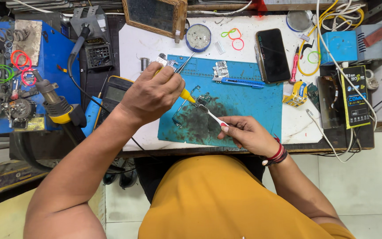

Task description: The person solders components on a phone motherboard placed on a blue repair mat, holding the board with one hand and a soldering iron with the other. They reposition the board, continue soldering, then set the iron aside and rub the board area with a white stick.

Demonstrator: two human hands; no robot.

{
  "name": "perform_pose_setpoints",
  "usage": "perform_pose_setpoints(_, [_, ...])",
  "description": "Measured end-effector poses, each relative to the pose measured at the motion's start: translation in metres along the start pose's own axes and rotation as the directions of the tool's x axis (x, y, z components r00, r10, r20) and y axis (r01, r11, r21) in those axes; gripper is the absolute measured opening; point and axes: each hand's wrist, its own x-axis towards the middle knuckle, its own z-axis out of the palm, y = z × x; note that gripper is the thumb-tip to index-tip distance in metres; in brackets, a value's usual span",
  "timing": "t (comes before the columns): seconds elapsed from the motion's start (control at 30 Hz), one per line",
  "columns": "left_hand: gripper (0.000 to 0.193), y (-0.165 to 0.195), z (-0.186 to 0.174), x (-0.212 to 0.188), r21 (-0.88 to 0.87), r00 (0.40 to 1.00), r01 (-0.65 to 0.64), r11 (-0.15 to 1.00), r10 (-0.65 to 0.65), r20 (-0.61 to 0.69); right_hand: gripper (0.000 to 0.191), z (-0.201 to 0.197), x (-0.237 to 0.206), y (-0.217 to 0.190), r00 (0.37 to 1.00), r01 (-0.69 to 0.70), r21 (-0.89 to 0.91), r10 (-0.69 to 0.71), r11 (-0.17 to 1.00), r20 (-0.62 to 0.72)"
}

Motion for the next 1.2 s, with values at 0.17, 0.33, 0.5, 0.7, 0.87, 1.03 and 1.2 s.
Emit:
perform_pose_setpoints(0.17, [0.007, 0.003, -0.002, 0.000, -0.054, 1.000, 0.008, 0.998, -0.008, 0.002, 0.045, 0.000, 0.001, 0.001, 1.000, 0.005, 0.032, -0.006, 0.999, 0.007])
perform_pose_setpoints(0.33, [0.006, 0.005, -0.003, 0.000, -0.080, 0.999, 0.044, 0.996, -0.043, 0.002, 0.045, 0.003, 0.001, 0.001, 1.000, 0.013, -0.008, -0.013, 1.000, 0.001])
perform_pose_setpoints(0.5, [0.006, 0.007, -0.002, -0.003, -0.091, 0.997, 0.068, 0.994, -0.070, -0.019, 0.045, 0.002, 0.000, 0.000, 1.000, -0.009, -0.001, 0.009, 1.000, -0.003])
perform_pose_setpoints(0.7, [0.018, 0.012, 0.011, -0.013, -0.209, 0.995, 0.087, 0.974, -0.093, -0.021, 0.046, 0.000, -0.001, 0.001, 1.000, -0.022, 0.021, 0.022, 1.000, 0.018])
perform_pose_setpoints(0.87, [0.031, 0.018, 0.050, -0.023, -0.457, 0.893, 0.417, 0.786, -0.448, 0.045, 0.046, -0.005, -0.004, 0.000, 1.000, 0.020, 0.102, -0.022, 0.995, 0.017])
perform_pose_setpoints(1.03, [0.041, -0.009, 0.102, -0.026, -0.631, 0.429, 0.756, 0.177, -0.862, 0.271, 0.047, -0.005, -0.010, 0.004, 0.999, 0.038, 0.109, -0.034, 0.993, -0.035])
perform_pose_setpoints(1.2, [0.053, -0.030, 0.131, -0.027, -0.619, 0.396, 0.750, 0.233, -0.908, 0.139, 0.051, -0.005, -0.010, 0.014, 0.988, 0.100, 0.136, -0.081, 0.986, -0.135])
